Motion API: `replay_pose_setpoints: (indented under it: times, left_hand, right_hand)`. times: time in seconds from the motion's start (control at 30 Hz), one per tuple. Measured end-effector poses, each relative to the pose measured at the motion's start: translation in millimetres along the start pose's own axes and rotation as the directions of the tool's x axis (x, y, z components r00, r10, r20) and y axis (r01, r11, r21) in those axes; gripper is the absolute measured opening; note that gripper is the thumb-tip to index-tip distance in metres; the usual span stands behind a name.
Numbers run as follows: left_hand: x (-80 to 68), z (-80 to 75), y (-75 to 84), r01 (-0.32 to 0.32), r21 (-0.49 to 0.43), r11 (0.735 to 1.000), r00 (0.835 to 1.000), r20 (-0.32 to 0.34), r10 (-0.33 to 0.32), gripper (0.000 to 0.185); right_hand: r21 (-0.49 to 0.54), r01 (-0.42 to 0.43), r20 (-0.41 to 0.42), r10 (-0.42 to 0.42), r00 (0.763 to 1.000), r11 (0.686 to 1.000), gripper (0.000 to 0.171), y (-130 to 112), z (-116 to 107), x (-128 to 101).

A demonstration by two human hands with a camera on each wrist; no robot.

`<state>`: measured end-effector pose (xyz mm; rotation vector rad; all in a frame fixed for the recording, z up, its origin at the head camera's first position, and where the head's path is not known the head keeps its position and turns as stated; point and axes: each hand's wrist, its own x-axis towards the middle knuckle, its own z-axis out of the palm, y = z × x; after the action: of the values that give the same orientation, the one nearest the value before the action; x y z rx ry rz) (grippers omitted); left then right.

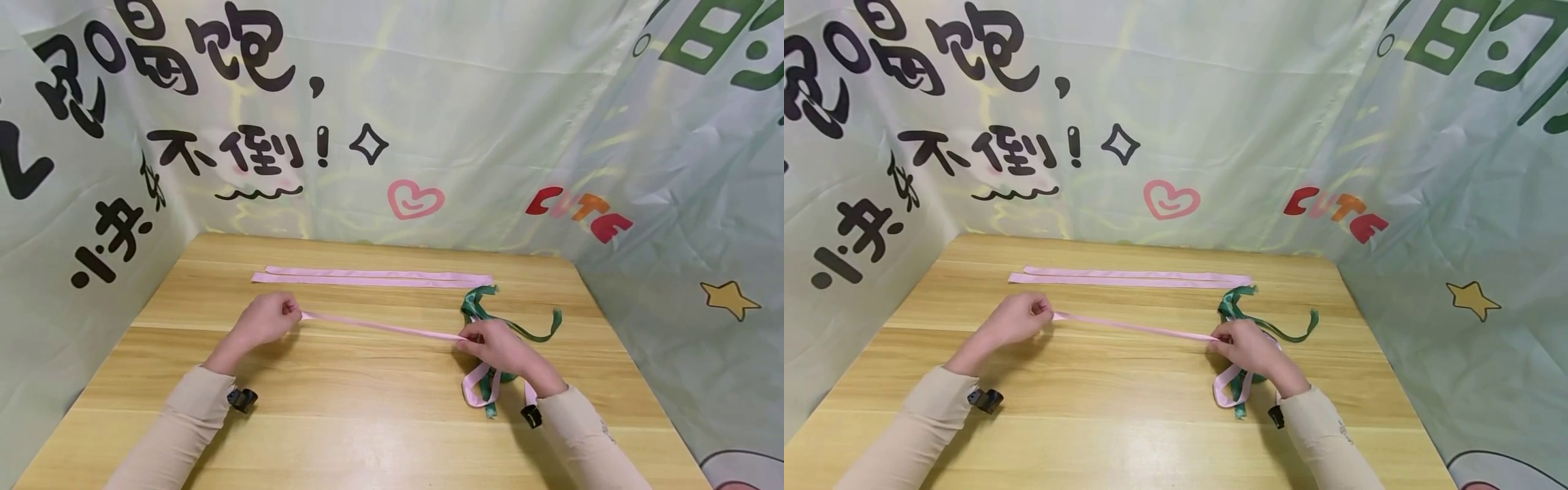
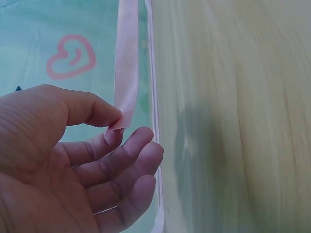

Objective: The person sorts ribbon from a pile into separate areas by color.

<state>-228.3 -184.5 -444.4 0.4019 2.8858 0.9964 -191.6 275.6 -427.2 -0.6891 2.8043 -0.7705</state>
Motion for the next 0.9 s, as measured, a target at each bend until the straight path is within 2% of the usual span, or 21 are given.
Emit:
replay_pose_setpoints:
  times: [0.2, 0.53, 0.9]
  left_hand:
    - [0.7, -7.1, -9.7, 0.032, 0.005, 0.999, 0.999, 0.008, -0.032, 0.015]
    - [-1.4, -21.4, -27.4, 0.085, 0.04, 0.996, 0.996, -0.028, -0.084, 0.014]
    - [-10.8, -39.1, -45.4, 0.143, 0.073, 0.987, 0.989, -0.046, -0.14, 0.015]
  right_hand:
    - [0.054, -0.051, 0.021, 0.05, 0.999, 0.997, 0.012, 7, -6, 2]
    - [0.085, -0.126, 0.013, 0.126, 0.992, 0.988, 0.017, 23, -11, 3]
    - [0.085, -0.12, -0.02, 0.122, 0.992, 0.989, 0.024, 28, -20, 1]
